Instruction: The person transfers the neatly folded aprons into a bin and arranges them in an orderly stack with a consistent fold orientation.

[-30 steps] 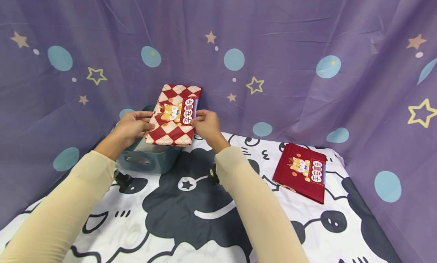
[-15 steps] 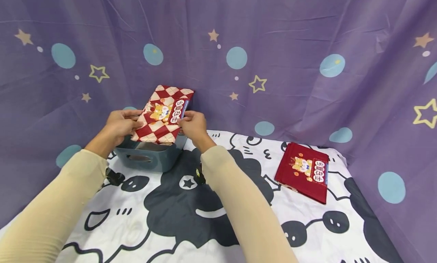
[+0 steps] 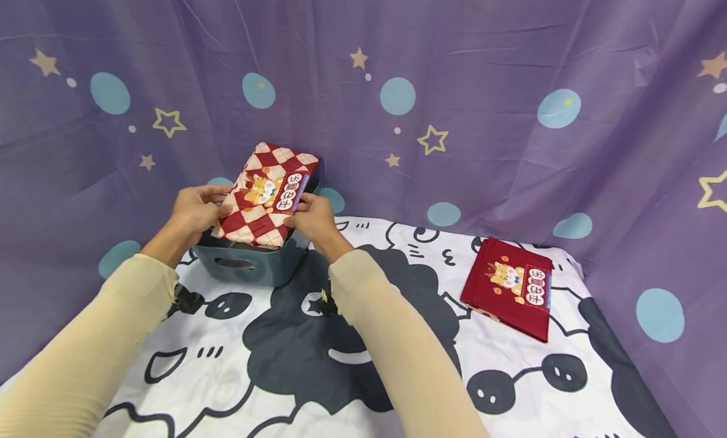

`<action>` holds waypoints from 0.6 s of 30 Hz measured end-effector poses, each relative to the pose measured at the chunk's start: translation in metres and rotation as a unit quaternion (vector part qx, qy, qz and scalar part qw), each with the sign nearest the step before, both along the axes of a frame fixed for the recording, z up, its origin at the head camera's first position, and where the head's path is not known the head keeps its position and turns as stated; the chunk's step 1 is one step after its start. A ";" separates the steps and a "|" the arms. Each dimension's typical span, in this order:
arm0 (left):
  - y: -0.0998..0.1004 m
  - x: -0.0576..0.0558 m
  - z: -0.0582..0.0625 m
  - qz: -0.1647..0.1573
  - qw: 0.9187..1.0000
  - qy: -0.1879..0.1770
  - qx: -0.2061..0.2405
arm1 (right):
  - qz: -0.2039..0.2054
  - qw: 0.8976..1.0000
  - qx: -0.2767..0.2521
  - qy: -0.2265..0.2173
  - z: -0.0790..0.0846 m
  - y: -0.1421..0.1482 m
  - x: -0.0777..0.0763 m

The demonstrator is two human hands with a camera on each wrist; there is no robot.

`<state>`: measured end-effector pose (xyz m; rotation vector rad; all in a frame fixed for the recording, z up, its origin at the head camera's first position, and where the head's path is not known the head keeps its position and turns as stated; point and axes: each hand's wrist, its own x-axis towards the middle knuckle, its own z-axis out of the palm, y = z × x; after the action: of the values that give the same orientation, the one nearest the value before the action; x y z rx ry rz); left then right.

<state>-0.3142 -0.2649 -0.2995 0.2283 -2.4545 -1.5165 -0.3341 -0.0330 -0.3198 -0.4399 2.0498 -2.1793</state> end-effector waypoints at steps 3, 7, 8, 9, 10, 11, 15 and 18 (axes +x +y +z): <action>-0.001 0.000 -0.004 0.004 1.000 0.001 -0.006 | 0.008 1.000 0.005 0.003 -0.001 -0.003 0.002; -0.003 0.000 -0.009 0.006 1.000 -0.006 -0.006 | 0.007 1.000 0.020 -0.006 -0.002 -0.006 0.005; -0.004 0.000 -0.010 0.007 1.000 -0.010 -0.004 | 0.008 1.000 0.025 -0.008 -0.003 -0.006 0.005; -0.004 0.000 -0.011 0.009 1.000 -0.014 -0.002 | 0.008 0.999 0.033 -0.009 -0.003 -0.007 0.006; -0.004 0.001 -0.012 0.010 1.000 -0.017 0.000 | 0.007 0.999 0.042 -0.010 -0.004 -0.007 0.006; -0.004 0.001 -0.012 0.011 1.000 -0.021 0.002 | 0.007 0.999 0.051 -0.008 -0.004 -0.007 0.007; -0.005 0.002 -0.013 0.009 0.999 -0.031 0.005 | 0.006 0.997 0.080 0.004 -0.003 -0.006 0.008; -0.006 0.002 -0.013 0.009 0.999 -0.031 0.004 | 0.013 0.996 0.085 0.015 -0.002 -0.007 0.009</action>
<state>-0.3126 -0.2710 -0.3123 0.3037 -2.4868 -1.5350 -0.3253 -0.0396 -0.3217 -0.4777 2.2095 -1.9742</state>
